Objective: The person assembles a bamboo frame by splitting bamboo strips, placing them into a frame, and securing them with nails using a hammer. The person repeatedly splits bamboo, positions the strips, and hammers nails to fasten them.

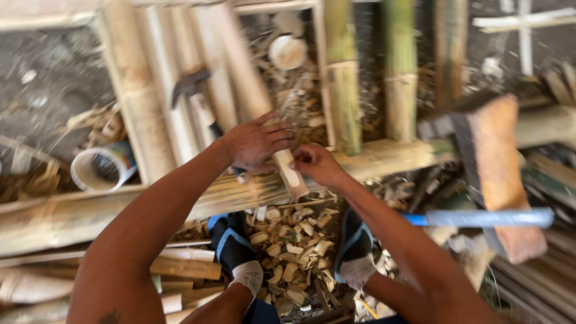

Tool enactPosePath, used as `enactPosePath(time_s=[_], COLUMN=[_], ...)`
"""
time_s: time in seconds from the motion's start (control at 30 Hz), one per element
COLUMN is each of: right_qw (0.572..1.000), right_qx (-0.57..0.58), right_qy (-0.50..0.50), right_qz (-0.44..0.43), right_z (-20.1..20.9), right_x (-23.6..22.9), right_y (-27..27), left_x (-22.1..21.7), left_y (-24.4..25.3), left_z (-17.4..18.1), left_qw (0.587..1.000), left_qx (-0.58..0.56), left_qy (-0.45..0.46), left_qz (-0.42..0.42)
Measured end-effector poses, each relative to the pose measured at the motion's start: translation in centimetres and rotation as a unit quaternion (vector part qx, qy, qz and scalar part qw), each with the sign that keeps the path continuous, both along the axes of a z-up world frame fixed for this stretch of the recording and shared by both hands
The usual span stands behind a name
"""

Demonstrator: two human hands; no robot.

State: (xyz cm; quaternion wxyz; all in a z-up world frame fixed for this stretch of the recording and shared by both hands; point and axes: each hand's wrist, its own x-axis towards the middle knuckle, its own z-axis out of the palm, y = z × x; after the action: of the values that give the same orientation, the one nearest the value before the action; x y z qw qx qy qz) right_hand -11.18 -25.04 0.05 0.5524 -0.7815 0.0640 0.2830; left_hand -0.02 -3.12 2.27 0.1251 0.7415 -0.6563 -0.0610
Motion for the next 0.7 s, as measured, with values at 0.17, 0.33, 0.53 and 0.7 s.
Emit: enactPosePath(time_s=[0.17, 0.33, 0.53, 0.7], right_qw=[0.974, 0.934, 0.645, 0.694], right_qx=[-0.162, -0.169, -0.018, -0.078], right_qy=[-0.075, -0.314, -0.268, 0.048], right_qz=[0.139, -0.024, -0.716, -0.714], right_z=[8.9, 12.0, -0.5, -10.2], right_x=[0.2, -6.4, -22.9, -30.2], right_y=[-9.5, -22.5, -30.3, -24.9], left_x=[-3.4, -7.7, -11.6, -13.9], left_y=[-8.7, -20.7, -30.3, -34.8], left_z=[6.1, 10.2, 10.7, 9.6], left_qw=[0.994, 0.987, 0.968, 0.958], left_qx=[0.087, 0.031, -0.013, 0.023], left_qy=[0.004, 0.031, 0.064, 0.099], left_qz=[0.061, 0.155, 0.242, 0.268])
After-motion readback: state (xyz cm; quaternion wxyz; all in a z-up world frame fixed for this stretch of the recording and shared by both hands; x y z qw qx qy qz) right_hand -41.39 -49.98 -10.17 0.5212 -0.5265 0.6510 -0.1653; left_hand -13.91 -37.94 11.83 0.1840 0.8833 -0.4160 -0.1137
